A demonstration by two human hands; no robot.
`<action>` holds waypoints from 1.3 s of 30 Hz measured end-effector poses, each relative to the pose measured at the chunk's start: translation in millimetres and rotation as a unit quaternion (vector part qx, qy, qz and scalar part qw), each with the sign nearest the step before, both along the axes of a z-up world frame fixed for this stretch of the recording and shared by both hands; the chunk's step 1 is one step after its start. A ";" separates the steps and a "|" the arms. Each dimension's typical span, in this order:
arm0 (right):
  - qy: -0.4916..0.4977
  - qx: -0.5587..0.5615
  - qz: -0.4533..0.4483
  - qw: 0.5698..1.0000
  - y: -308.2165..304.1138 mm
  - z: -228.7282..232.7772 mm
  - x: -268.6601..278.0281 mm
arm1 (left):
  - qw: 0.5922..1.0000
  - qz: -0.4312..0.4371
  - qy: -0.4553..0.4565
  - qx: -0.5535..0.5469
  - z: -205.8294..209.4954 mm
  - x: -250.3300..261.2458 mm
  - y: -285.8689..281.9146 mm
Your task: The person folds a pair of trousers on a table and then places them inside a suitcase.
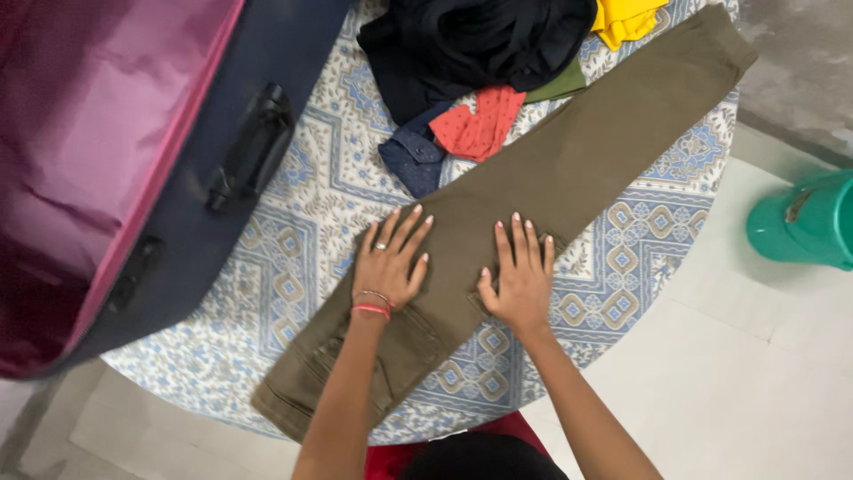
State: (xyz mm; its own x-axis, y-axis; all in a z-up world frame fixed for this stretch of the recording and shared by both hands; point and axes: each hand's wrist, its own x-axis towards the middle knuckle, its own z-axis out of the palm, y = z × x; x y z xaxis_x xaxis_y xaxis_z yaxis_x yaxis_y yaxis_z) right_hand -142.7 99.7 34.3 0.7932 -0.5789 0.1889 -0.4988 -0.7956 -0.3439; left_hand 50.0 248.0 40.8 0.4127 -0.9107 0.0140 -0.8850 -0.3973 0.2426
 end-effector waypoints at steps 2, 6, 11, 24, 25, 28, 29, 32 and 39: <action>0.006 -0.005 -0.009 1.000 1.6 0.8 2.2 | 1.000 -0.003 0.008 -0.010 -3.3 1.7 1.2; 0.031 -0.001 -0.026 0.999 5.8 8.2 7.6 | 0.999 -0.004 0.024 -0.027 -3.9 4.7 2.0; 0.063 0.036 -0.044 0.996 5.0 15.1 13.1 | 0.999 -0.008 0.039 -0.032 -9.1 6.0 4.5; 0.043 -0.013 -0.302 0.952 110.5 -0.8 80.1 | 0.999 -0.035 0.009 -0.014 -18.5 6.9 9.1; 0.037 -0.012 -0.304 0.952 110.0 0.3 80.8 | 0.999 -0.035 0.013 -0.012 -18.5 6.2 8.9; 0.022 -0.015 -0.311 0.950 109.1 1.5 80.5 | 0.999 -0.040 0.011 -0.017 -18.0 7.5 9.0; 0.019 -0.018 -0.312 0.950 108.6 0.5 81.4 | 0.999 -0.042 0.009 -0.020 -17.7 7.6 9.1; 0.021 -0.021 -0.317 0.948 112.4 -1.5 80.7 | 0.998 -0.046 0.009 -0.034 -15.8 8.1 9.7; 0.022 -0.034 -0.323 0.946 113.7 -4.3 80.7 | 0.999 -0.046 0.016 -0.021 -13.3 7.3 9.5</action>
